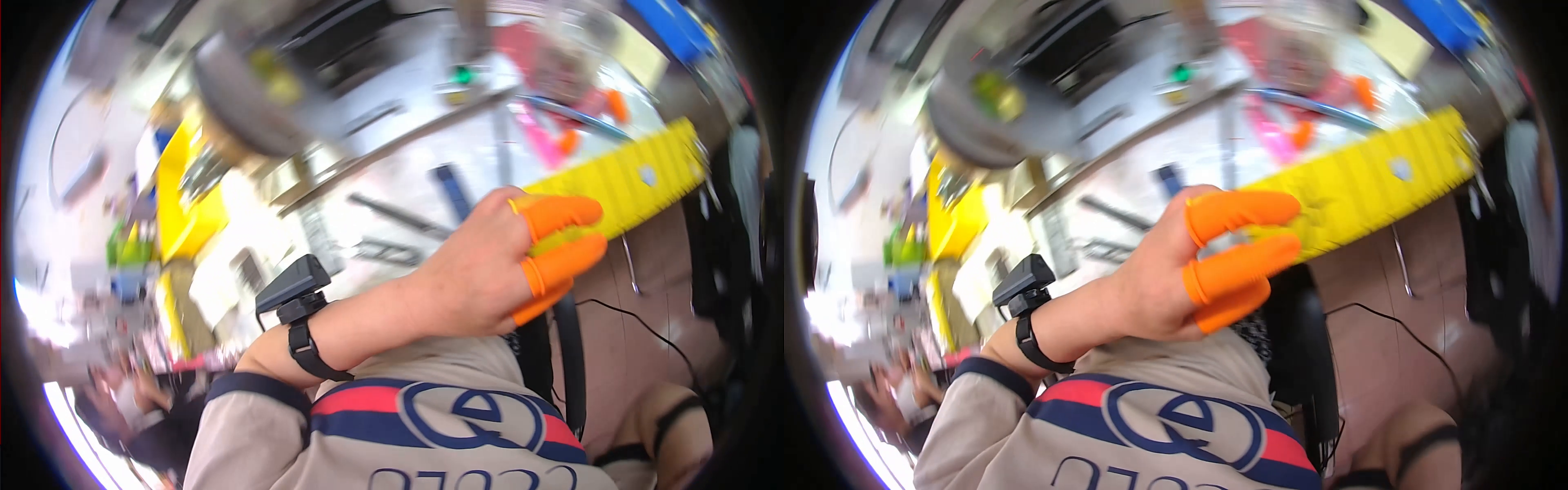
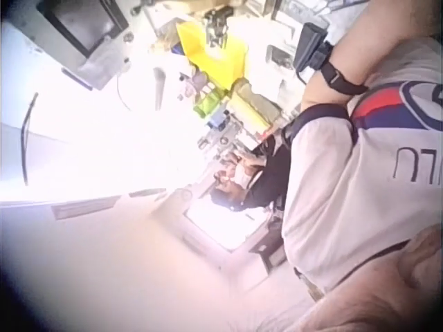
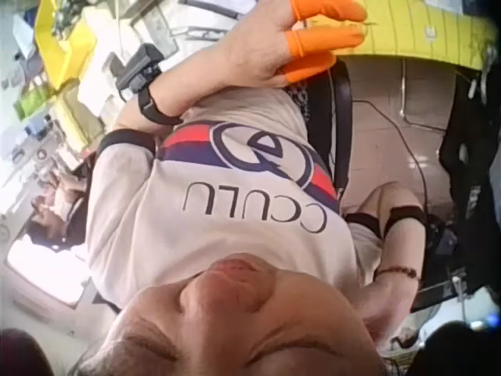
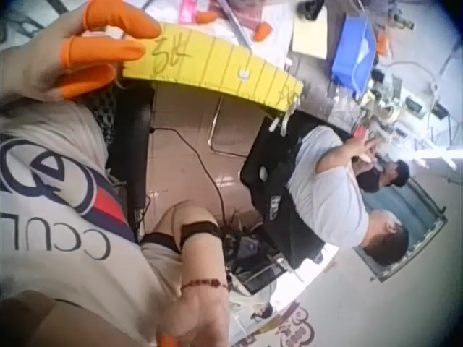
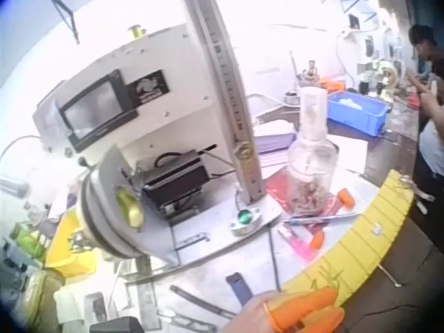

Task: Assemble small metal components using precision tools and a machine.

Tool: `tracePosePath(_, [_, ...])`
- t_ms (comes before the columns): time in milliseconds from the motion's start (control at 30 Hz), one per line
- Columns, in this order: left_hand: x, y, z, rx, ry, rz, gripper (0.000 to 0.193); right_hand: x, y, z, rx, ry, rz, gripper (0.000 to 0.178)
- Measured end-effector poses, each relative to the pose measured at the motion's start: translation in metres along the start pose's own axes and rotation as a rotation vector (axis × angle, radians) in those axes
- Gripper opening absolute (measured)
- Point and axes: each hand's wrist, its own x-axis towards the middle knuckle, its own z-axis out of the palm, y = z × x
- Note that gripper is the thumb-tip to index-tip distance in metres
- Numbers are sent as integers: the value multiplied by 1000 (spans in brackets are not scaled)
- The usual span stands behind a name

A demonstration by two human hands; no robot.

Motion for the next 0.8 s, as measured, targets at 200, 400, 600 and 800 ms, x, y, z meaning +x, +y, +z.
tracePosePath(200, [-86,24,-58,148,223,-168,43,-13,-56,79,398,-154,-66,16])
tracePosePath(400, [-133,50,-90,187,317,-320,35,-32,-114,121,620,-251,-83,18])
tracePosePath(600, [-156,61,-106,139,259,-421,32,-43,-145,136,724,-293,-100,20])
tracePosePath(800, [-177,72,-126,285,305,-355,28,-44,-161,135,764,-292,-115,21])
